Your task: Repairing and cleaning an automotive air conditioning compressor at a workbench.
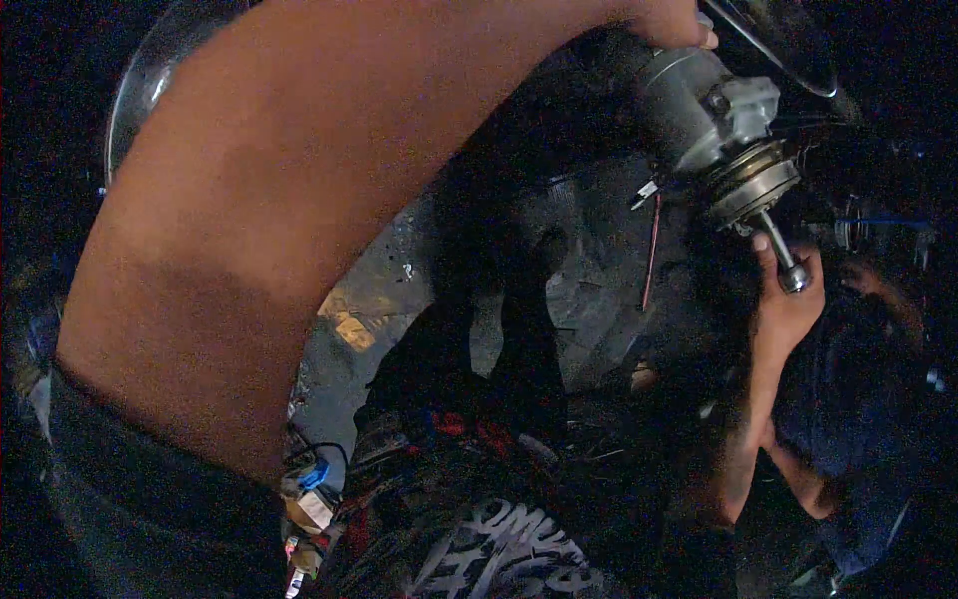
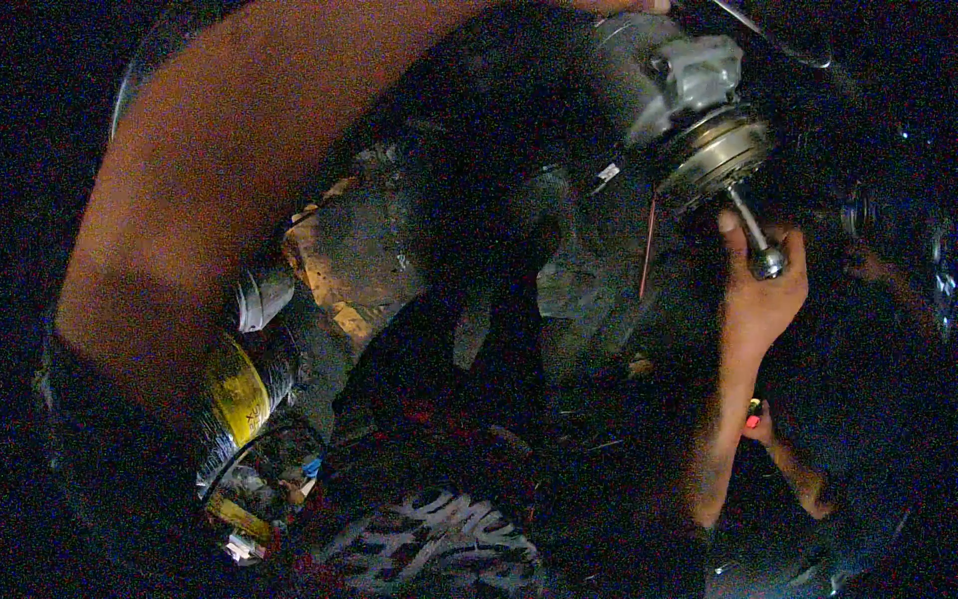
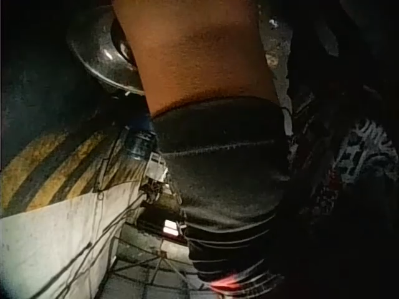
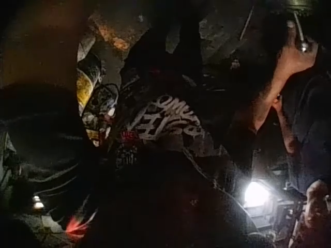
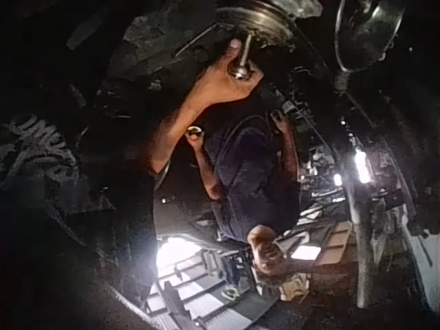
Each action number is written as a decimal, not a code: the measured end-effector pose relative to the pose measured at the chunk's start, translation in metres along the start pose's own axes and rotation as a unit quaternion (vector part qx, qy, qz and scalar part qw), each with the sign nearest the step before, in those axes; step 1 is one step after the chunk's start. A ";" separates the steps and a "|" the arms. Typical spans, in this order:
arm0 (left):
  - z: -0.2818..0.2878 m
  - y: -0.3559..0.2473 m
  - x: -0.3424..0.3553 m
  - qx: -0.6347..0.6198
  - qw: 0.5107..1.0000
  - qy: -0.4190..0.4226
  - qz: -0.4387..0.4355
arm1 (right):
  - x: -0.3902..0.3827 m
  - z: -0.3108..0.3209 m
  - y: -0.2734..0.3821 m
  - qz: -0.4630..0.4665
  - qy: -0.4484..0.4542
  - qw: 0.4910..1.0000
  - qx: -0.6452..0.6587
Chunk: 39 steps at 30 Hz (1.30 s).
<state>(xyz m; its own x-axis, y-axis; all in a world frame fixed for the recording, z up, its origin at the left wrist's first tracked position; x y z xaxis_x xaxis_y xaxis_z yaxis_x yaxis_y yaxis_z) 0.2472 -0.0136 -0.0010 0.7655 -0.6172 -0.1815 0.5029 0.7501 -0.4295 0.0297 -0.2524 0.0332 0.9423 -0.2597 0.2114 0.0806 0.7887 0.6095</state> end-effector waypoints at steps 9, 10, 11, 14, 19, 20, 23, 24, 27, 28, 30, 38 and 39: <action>0.006 0.037 0.042 -0.025 0.999 0.023 -0.005 | 0.039 -0.002 0.048 0.001 0.055 0.998 -0.030; -0.020 0.048 0.042 0.112 0.985 -0.016 -0.126 | 0.024 -0.007 0.044 0.021 0.070 0.997 -0.036; -0.033 0.045 0.044 0.244 0.933 -0.045 -0.259 | 0.028 -0.009 0.046 0.020 0.073 0.997 -0.030; -0.046 0.040 0.070 0.146 0.976 0.097 -0.129 | 0.038 -0.006 0.028 -0.004 0.080 0.995 -0.064; -0.046 0.035 0.068 -0.036 0.990 0.120 0.066 | 0.049 -0.004 0.018 -0.014 0.108 0.993 -0.053; -0.045 0.047 0.069 0.061 0.995 0.071 0.020 | 0.052 -0.007 0.024 -0.005 0.108 0.993 -0.039; -0.049 0.016 0.051 -0.029 0.998 0.008 0.053 | 0.045 -0.002 0.014 -0.030 0.087 0.988 -0.121; -0.034 0.026 0.020 -0.191 0.965 -0.027 0.178 | 0.043 -0.003 0.024 -0.030 0.085 0.989 -0.120; -0.037 0.045 0.012 -0.193 0.972 -0.047 0.126 | 0.040 -0.005 0.053 -0.017 0.080 0.994 -0.072; -0.035 0.045 0.009 -0.197 0.972 -0.048 0.122 | 0.042 -0.004 0.060 -0.003 0.091 0.992 -0.088; -0.032 0.046 0.001 -0.295 0.945 -0.063 0.128 | 0.044 -0.003 0.069 0.010 0.104 0.989 -0.106; -0.045 0.055 0.000 -0.398 0.911 -0.015 0.103 | 0.044 -0.009 0.098 0.275 0.170 0.920 -0.223; -0.044 0.053 0.000 -0.393 0.914 -0.039 0.090 | 0.045 -0.007 0.104 0.315 0.178 0.898 -0.249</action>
<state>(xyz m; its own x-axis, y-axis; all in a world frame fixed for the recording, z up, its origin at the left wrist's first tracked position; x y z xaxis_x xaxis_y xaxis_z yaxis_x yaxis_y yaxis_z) 0.2562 0.0154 -0.0628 0.8494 -0.4591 -0.2604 -0.0533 0.4163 -0.9077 0.0826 -0.1779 0.1003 0.8887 0.4511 0.0819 -0.4539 0.8909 0.0178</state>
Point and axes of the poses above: each hand's wrist, its own x-axis towards the middle knuckle, its own z-axis out of the back of the hand, y = z × x, the point moved 7 cm from there along x, towards the middle knuckle, and after that the axes turned 5 degrees about x, right-handed, at the moved point
